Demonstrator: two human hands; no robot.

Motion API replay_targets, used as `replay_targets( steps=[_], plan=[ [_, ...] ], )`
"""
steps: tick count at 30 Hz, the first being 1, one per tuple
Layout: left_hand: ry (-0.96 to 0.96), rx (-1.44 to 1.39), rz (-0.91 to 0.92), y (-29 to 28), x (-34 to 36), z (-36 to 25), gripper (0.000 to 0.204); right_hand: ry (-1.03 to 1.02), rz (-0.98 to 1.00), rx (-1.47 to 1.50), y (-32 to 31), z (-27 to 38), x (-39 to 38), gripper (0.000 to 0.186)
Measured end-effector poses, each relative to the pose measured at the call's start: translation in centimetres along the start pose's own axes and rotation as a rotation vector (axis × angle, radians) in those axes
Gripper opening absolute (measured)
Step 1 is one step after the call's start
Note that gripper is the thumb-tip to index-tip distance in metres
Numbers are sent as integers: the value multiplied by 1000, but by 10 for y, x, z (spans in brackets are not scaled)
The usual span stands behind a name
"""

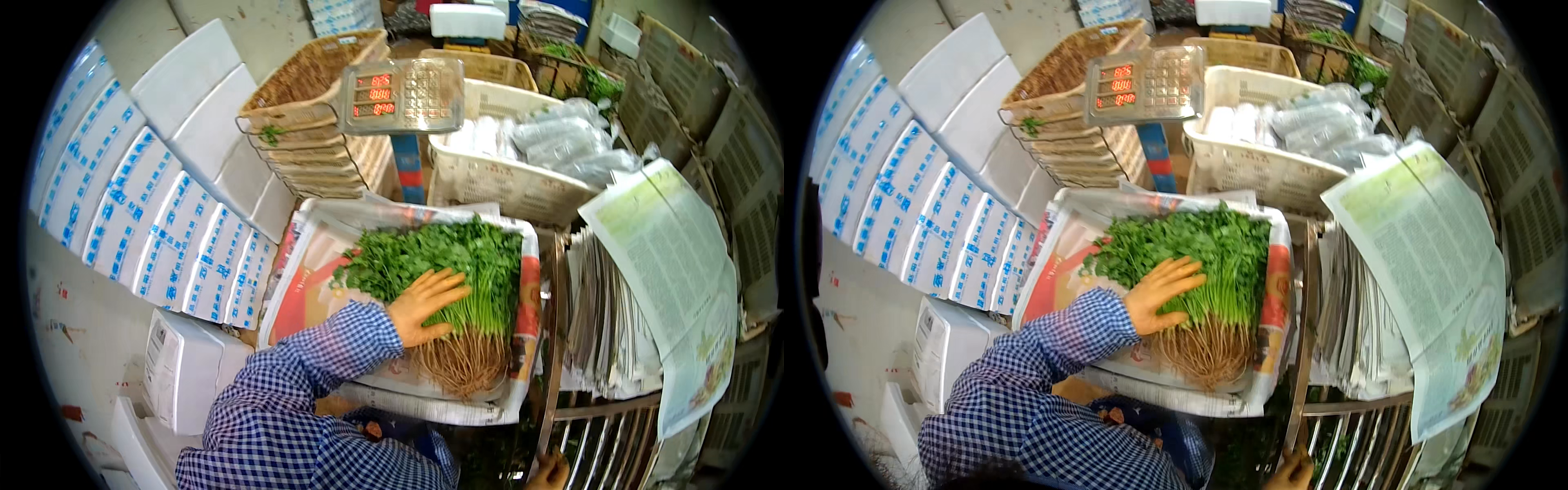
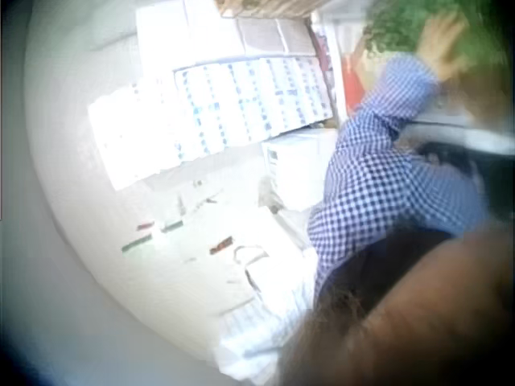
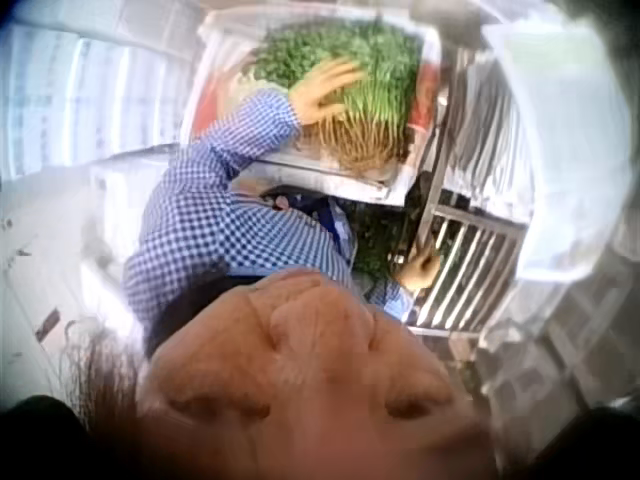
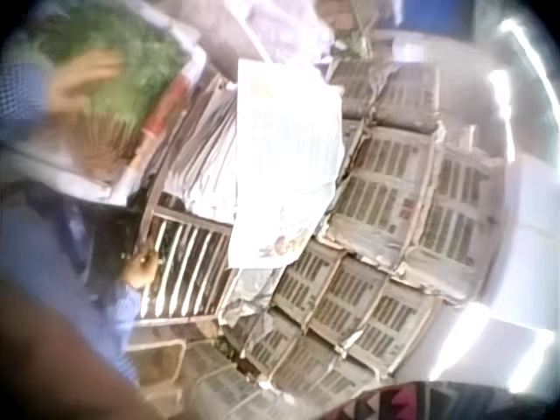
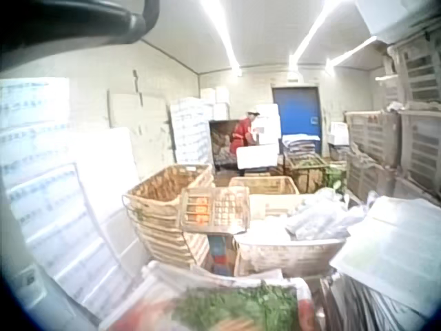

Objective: The person sorts bunches of cilantro from a large basket, arranges them neatly in a white foam box, and covers the box with newspaper.

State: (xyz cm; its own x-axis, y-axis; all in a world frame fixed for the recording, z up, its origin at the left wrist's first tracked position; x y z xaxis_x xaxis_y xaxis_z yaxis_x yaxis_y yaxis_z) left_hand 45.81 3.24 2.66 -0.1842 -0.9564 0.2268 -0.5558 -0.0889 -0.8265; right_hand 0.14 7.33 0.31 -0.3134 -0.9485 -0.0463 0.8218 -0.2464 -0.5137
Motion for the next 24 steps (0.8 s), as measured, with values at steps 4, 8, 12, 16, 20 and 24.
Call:
replay_targets(
  steps=[4,8,12,16,20,24],
  plan=[
    [-37,37,-328,-62,-19,-17,60,351,-126,-38,-18,3,6,27],
    [16,71,-419,-88,-32,-24,51,109,-102,-274,-20,-9,5,36],
    [104,48,-404,-86,-27,-37,49,-136,-302,-374,-14,-21,-2,38],
    [181,61,-251,-70,-22,-56,50,-268,-377,-93,-2,26,-12,8],
    [332,-312,-188,-28,4,-85,48,444,-132,-9,-41,-58,-28,67],
    [373,-810,201,44,-7,-129,47,435,-374,91,-42,-39,-79,13]
  ],
)
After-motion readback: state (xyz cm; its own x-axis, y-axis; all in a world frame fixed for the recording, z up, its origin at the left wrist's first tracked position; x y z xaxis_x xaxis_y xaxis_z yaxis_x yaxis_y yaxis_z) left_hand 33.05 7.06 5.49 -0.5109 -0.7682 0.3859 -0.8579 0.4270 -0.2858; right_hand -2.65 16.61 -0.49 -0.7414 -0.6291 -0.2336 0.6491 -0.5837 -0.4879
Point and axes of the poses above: each hand's wrist, its own x-axis towards the middle knuckle, its own y-axis out of the palm, z = x × y, the point moved 2 cm from there along x, towards the middle knuckle, and after that the axes turned 7 degrees about y, right-handed, at the moved point
